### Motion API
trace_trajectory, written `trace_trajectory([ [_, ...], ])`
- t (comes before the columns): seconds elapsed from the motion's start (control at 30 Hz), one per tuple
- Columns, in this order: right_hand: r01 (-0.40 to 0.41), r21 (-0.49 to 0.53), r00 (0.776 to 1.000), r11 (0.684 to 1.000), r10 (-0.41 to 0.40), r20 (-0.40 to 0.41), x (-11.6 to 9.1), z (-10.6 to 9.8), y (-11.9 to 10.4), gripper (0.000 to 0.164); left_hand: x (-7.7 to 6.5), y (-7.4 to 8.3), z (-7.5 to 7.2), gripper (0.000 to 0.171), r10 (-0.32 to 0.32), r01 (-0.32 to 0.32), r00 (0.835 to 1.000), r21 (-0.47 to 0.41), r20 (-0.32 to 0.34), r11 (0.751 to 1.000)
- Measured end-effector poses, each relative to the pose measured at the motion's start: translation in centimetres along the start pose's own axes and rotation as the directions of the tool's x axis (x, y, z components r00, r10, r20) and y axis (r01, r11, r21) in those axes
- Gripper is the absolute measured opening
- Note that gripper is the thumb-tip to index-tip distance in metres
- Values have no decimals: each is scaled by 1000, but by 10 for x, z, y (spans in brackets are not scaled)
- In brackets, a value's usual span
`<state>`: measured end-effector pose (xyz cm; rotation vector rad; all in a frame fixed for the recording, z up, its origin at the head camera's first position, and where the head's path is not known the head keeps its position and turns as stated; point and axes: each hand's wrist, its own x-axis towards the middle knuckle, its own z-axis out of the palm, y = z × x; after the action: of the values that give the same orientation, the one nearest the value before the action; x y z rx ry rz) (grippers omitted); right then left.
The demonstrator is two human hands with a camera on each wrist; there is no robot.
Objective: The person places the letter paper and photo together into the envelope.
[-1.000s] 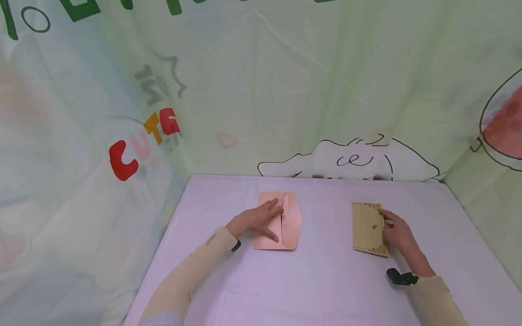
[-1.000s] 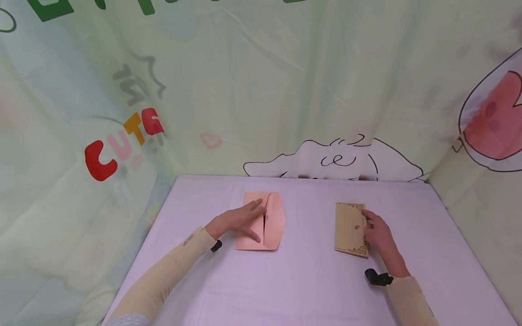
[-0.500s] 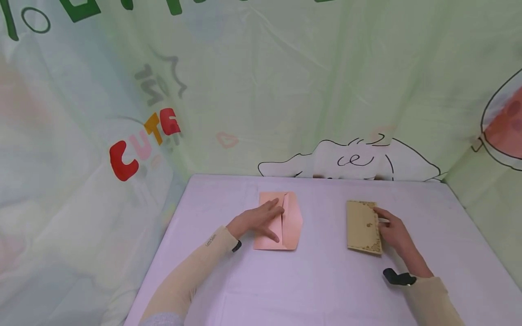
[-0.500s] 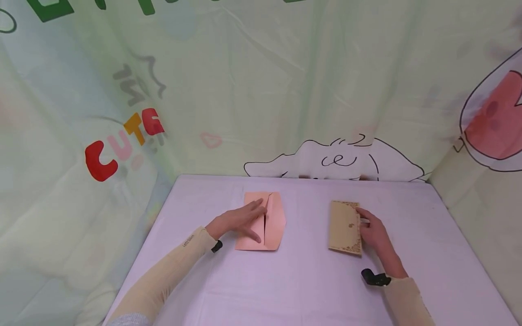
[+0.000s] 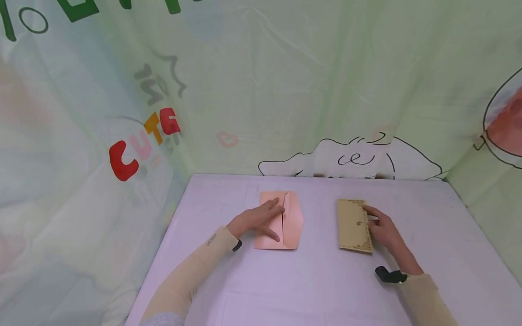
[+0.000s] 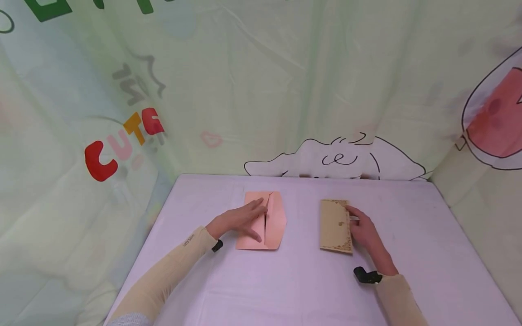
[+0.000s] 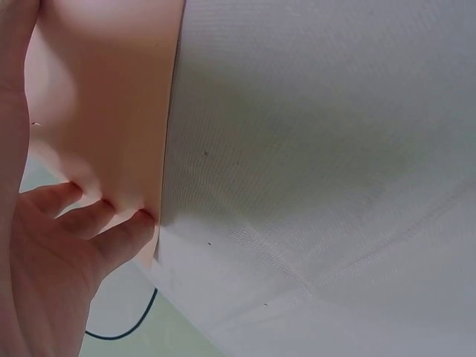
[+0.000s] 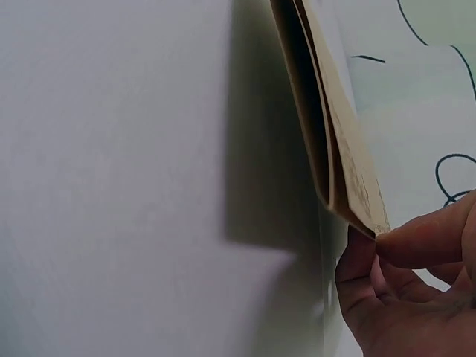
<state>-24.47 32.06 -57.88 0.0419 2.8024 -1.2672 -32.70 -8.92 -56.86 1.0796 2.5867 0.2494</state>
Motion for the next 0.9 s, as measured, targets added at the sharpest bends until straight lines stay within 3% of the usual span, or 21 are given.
trace_trajectory([
  [0.43, 15, 19, 1000, 1000, -15, 13, 5, 15, -11, 55, -3, 4, -3, 90, -14, 14, 1000, -3, 4, 1000],
  [0.9, 82, 25, 997, 996, -82, -7, 8, 31, -18, 54, -1, 0, 0, 92, -20, 20, 1000, -22, 17, 1000],
])
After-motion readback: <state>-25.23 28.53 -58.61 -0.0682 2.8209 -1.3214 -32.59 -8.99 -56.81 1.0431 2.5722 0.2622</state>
